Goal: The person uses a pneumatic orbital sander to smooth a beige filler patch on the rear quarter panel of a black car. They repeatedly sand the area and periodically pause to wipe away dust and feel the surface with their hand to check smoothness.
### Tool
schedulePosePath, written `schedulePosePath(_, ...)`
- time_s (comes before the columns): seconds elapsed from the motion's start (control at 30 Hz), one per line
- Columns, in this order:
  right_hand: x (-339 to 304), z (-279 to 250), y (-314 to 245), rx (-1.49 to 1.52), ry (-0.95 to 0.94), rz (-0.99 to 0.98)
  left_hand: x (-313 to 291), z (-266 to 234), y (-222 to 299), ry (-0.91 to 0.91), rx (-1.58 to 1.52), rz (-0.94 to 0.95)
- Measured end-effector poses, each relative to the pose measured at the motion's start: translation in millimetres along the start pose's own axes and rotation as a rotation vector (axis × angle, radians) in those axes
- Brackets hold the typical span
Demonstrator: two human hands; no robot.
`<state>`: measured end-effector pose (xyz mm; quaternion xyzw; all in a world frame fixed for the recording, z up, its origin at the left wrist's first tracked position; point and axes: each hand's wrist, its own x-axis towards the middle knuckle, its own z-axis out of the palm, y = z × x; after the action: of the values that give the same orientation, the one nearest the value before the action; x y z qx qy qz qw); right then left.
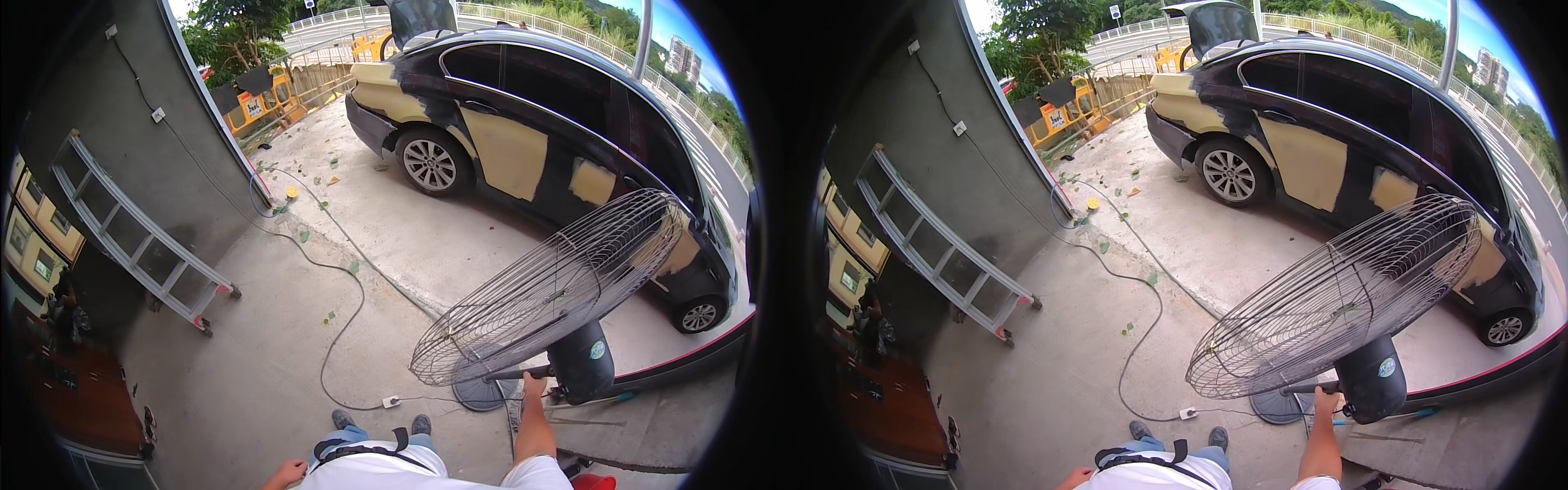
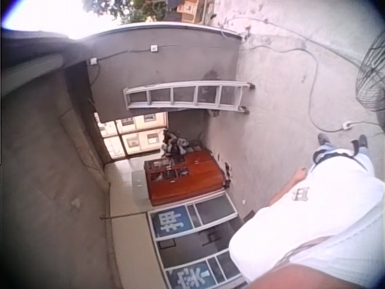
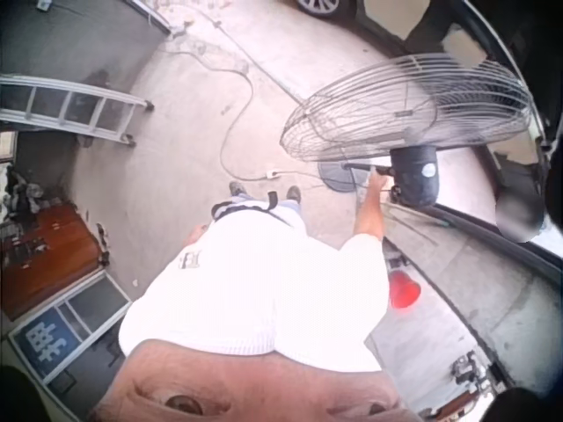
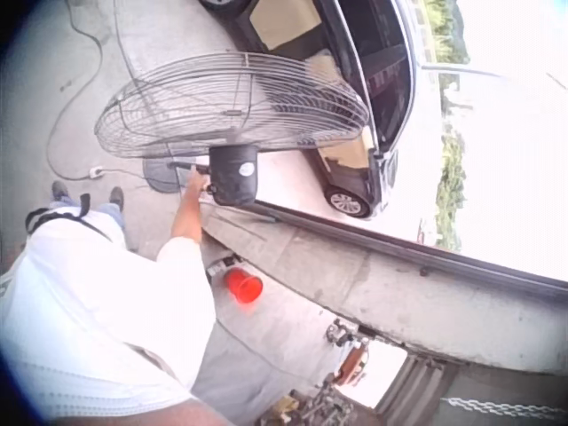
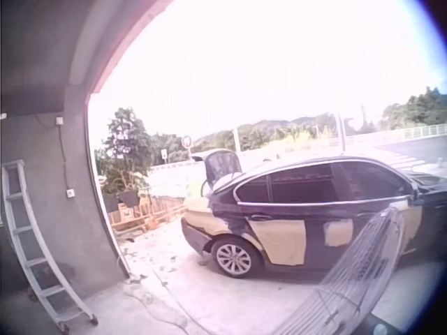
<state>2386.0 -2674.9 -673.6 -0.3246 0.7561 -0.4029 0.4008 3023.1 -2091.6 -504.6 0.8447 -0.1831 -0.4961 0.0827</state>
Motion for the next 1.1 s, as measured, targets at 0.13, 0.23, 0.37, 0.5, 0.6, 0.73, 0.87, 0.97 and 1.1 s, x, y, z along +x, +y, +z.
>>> schedulePosePath(0.13, -39.6, 9.7, 21.3, 0.096, 0.089, -0.198, 51.4, -44.4, 8.8, -0.038, -0.084, 0.045)
schedulePosePath(0.23, -108.7, 29.7, 21.2, -0.071, -0.072, -0.088, 101.6, -86.7, 4.7, -0.086, -0.177, 0.048)
schedulePosePath(0.37, -242.3, 84.4, 12.6, -0.361, -0.327, 0.451, 168.9, -159.3, -27.6, -0.095, -0.304, 0.039)
schedulePosePath(0.5, -377.6, 182.9, 2.1, -0.685, -0.497, 0.63, 204.0, -251.1, -97.0, -0.099, -0.447, -0.172)
schedulePosePath(0.6, -441.2, 280.3, -20.4, -0.666, -0.74, 0.607, 228.7, -330.8, -145.1, -0.063, -0.349, -0.214)
schedulePosePath(0.73, -463.8, 407.0, -63.7, -0.716, -0.901, 0.482, 289.3, -436.3, -169.8, 0.002, -0.204, -0.28)
schedulePosePath(0.87, -428.2, 521.5, -102.8, -0.599, -0.741, 0.386, 383.1, -537.5, -129.5, 0.066, -0.197, -0.227)
schedulePosePath(0.97, -389.2, 605.5, -124.7, -0.547, -0.693, 0.444, 469.8, -613.8, -56.0, 0.14, -0.195, -0.022)
schedulePosePath(1.1, -338.8, 726.7, -166.7, -0.686, -0.66, 0.54, 576.9, -704.1, 64.1, 0.26, -0.381, -0.014)
